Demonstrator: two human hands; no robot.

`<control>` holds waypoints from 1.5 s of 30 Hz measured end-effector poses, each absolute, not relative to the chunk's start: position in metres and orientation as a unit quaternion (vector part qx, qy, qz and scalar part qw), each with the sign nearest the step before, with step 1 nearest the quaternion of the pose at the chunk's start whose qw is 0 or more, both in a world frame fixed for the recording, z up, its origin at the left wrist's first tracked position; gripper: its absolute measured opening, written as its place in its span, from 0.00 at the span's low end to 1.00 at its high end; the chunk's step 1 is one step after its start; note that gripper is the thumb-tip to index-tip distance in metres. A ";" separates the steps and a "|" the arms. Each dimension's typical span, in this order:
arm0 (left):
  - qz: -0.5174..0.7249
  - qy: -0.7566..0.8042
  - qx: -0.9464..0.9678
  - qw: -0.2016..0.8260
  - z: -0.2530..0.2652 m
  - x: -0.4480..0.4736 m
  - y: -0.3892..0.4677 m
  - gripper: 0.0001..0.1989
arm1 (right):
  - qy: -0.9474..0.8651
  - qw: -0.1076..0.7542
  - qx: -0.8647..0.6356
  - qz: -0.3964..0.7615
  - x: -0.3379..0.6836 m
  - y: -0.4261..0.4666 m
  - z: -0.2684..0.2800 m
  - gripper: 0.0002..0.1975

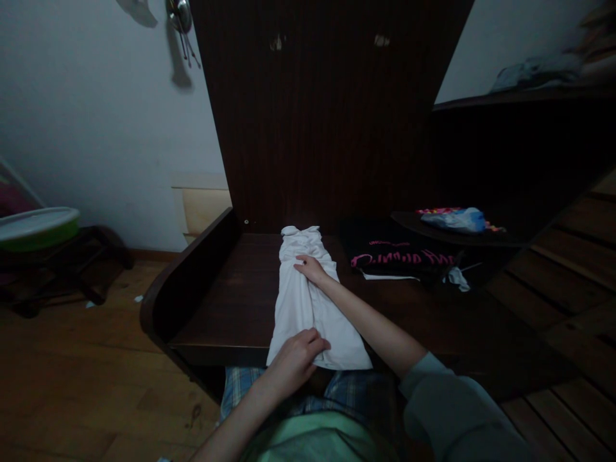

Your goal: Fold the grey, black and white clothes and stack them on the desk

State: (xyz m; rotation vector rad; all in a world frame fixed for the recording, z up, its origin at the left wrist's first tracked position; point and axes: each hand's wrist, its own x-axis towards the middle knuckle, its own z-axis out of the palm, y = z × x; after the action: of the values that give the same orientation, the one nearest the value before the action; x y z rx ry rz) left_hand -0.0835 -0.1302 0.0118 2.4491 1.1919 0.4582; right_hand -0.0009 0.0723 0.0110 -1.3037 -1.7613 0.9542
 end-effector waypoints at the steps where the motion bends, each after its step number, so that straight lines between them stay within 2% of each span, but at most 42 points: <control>1: 0.157 0.426 0.871 0.187 0.014 -0.083 -0.132 0.23 | -0.691 0.371 -0.499 0.368 -0.001 0.072 0.010 0.18; 4: 0.150 0.410 0.878 0.197 0.022 -0.085 -0.135 0.17 | -0.707 0.378 -0.476 0.363 0.000 0.069 0.003 0.19; 8: 0.200 0.415 0.856 0.235 0.040 -0.103 -0.118 0.16 | -0.712 0.415 -0.448 0.346 0.004 0.067 -0.008 0.20; 13: 0.276 0.618 0.726 0.126 0.050 -0.146 -0.032 0.12 | -0.722 0.440 -0.412 0.340 0.005 0.070 -0.014 0.17; 16: 0.273 0.701 0.648 0.116 0.040 -0.163 0.021 0.13 | -0.711 0.445 -0.422 0.343 0.004 0.069 -0.012 0.15; 21: 0.306 0.675 0.654 0.153 0.015 -0.169 0.052 0.13 | -0.711 0.451 -0.412 0.347 0.004 0.066 -0.009 0.12; 26: 0.394 0.597 0.678 0.170 0.002 -0.172 0.051 0.03 | -0.713 0.449 -0.400 0.360 0.005 0.063 -0.007 0.11; 38: 0.477 0.594 0.594 0.258 -0.003 -0.181 0.065 0.06 | -0.713 0.436 -0.421 0.353 0.009 0.066 -0.011 0.13; 45: 0.472 0.622 0.595 0.192 -0.003 -0.175 0.055 0.04 | -0.717 0.425 -0.416 0.364 0.009 0.064 -0.010 0.15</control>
State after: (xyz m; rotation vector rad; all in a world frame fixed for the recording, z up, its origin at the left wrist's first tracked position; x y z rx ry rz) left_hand -0.1746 0.0555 -0.0031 1.6701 1.7462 1.3258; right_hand 0.0086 0.0638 -0.0099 -1.0400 -1.7935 0.9093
